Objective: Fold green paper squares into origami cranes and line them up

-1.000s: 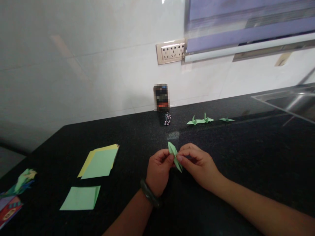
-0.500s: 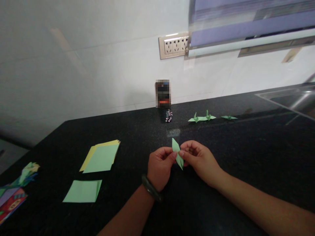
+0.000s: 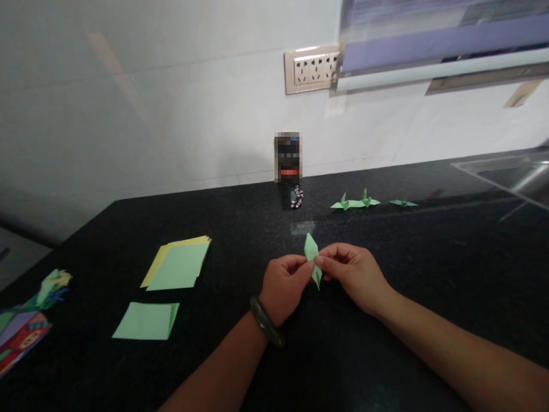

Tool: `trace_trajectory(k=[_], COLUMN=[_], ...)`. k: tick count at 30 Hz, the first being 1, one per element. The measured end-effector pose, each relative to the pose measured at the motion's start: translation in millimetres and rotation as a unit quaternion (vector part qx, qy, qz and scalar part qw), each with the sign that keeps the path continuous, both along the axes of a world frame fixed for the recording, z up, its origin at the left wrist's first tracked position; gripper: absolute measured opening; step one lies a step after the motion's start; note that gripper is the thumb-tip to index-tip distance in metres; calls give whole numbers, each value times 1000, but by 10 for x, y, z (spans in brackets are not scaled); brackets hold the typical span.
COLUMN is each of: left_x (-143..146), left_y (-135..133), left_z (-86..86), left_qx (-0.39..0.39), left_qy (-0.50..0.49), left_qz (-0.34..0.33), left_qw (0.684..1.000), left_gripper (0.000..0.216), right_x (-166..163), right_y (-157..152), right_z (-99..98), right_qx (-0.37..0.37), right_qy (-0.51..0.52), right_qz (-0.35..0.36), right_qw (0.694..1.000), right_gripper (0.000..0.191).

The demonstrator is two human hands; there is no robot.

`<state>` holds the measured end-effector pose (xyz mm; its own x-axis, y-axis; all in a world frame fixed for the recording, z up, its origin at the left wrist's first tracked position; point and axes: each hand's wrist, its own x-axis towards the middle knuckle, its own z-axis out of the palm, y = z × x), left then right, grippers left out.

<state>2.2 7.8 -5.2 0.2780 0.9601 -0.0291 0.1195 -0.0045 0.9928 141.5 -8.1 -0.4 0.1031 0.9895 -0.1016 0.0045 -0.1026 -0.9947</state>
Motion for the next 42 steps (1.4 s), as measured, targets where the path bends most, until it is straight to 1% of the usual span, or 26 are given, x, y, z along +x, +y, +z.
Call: trace_trajectory(k=[6, 9, 12, 15, 19, 23, 25, 28, 30, 33, 37, 42], left_x=[-21, -20, -18, -21, -22, -35, -47, -53, -46, -32, -27, -21], left_y=[10, 16, 14, 7, 5, 22, 35, 47, 45, 33, 26, 29], left_z=[19, 23, 39, 49, 38, -1, -20, -29, -22, -8, -8, -14], left_qx=[-74, -88, -66, -51, -92, -140, -150, -142, -132, -129, -113, -86], left_qy=[-55, -67, -50, -40, -70, -98, -126, -171, -185, -200, -172, -145], left_qz=[-64, -60, -44, -45, -68, -92, -78, -29, -12, -12, -2, -10], left_qw=[994, 992, 996, 997, 991, 981, 977, 975, 974, 971, 979, 986], left_gripper=[22, 22, 23, 22, 20, 19, 17, 13, 14, 14, 19, 23], right_x=[11, 7, 11, 27, 52, 57, 51, 35, 23, 13, 29, 65], right_y=[17, 14, 11, 19, 30, 25, 22, 17, 12, 3, 7, 33], right_z=[-14, 4, 26, 28, 7, -6, -8, -11, -13, -18, -30, -49], right_qx=[-45, -70, -85, -91, -98, -108, -94, -76, -73, -70, -81, -123], right_qy=[74, 94, 106, 112, 104, 100, 109, 112, 95, 80, 95, 92], right_qz=[-3, -3, 5, 12, 21, 48, 52, 56, 82, 130, 146, 150], right_qw=[996, 993, 991, 989, 990, 988, 988, 989, 989, 986, 981, 977], right_gripper=[21, 20, 18, 14, 10, 15, 19, 28, 31, 26, 20, 22])
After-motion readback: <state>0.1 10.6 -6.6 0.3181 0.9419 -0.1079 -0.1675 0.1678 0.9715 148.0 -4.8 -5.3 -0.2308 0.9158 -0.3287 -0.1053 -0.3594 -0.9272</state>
